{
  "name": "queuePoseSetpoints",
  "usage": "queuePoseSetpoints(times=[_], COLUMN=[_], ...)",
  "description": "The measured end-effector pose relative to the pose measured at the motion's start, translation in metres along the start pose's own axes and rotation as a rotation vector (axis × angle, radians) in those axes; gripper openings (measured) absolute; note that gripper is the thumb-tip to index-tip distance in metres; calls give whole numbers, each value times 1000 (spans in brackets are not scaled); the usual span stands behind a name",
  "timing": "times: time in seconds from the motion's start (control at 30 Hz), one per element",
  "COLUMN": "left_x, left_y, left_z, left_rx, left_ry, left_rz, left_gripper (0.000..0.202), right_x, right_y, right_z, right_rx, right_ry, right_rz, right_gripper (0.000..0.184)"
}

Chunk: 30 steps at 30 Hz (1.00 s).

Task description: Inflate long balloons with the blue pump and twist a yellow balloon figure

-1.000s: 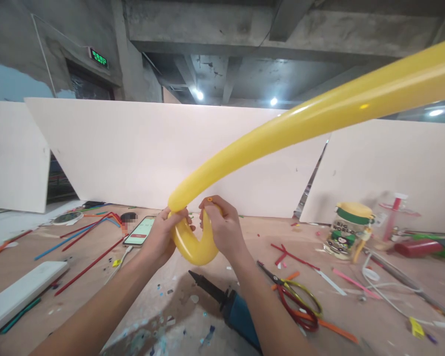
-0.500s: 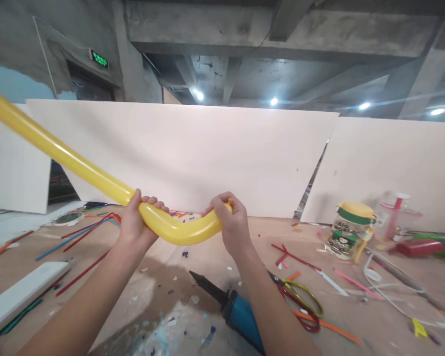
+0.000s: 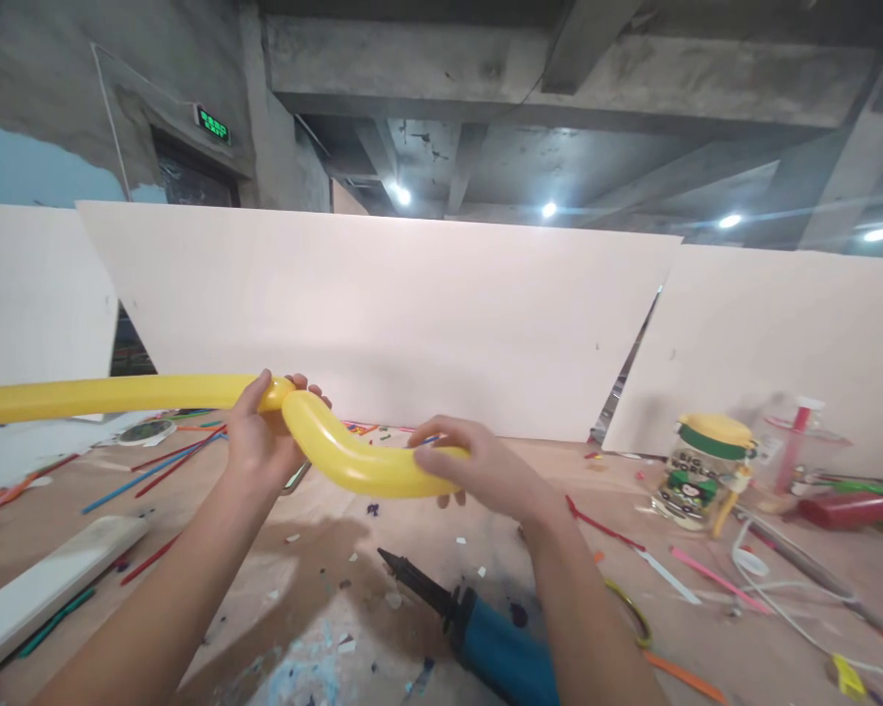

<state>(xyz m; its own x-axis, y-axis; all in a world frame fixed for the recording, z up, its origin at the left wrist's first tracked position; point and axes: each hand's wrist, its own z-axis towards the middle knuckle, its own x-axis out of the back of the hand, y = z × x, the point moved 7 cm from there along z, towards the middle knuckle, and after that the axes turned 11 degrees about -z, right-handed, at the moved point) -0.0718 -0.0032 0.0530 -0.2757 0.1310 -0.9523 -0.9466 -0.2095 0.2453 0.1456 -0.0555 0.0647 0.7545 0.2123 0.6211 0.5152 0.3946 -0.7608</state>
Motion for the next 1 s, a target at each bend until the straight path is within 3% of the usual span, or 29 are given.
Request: queuePoseSetpoints(times=[0.13,0.23,0.33,0.43,0.53,0.6,0.7,0.87,0.93,1.0], left_x=[1,6,12,14,13,12,6,-3,-5,-6], left_y=[0,1,8,13,13,11,4,-12,-16,-19], left_z=[3,6,9,13,13,11,4,-8,-12,-13], left_rx=[10,-19,-67,-105,-140,-170,-181,-142,-128,-103], left_ry=[-18,21,79,89,87,95,51,-57,-74,-80], left_rz=[-47,-39,-65,-78,-52,-17,97,182,149,118], left_gripper=[17,21,22,21,19,18,17,35,41,43], right_x=[23,23,19,24,36,36,19,-50,-73,-88], right_y=[38,61,74,82,77,68,43,7,3,5], right_z=[14,23,28,28,25,23,24,20,18,19], right_rx=[-133,-208,-273,-319,-222,-144,-35,13,21,-9], right_ry=[234,278,271,406,597,614,395,-163,-285,-356], right_rz=[592,838,904,860,796,764,648,382,251,253], right_gripper=[31,27,32,43,37,34,42,61,60,47])
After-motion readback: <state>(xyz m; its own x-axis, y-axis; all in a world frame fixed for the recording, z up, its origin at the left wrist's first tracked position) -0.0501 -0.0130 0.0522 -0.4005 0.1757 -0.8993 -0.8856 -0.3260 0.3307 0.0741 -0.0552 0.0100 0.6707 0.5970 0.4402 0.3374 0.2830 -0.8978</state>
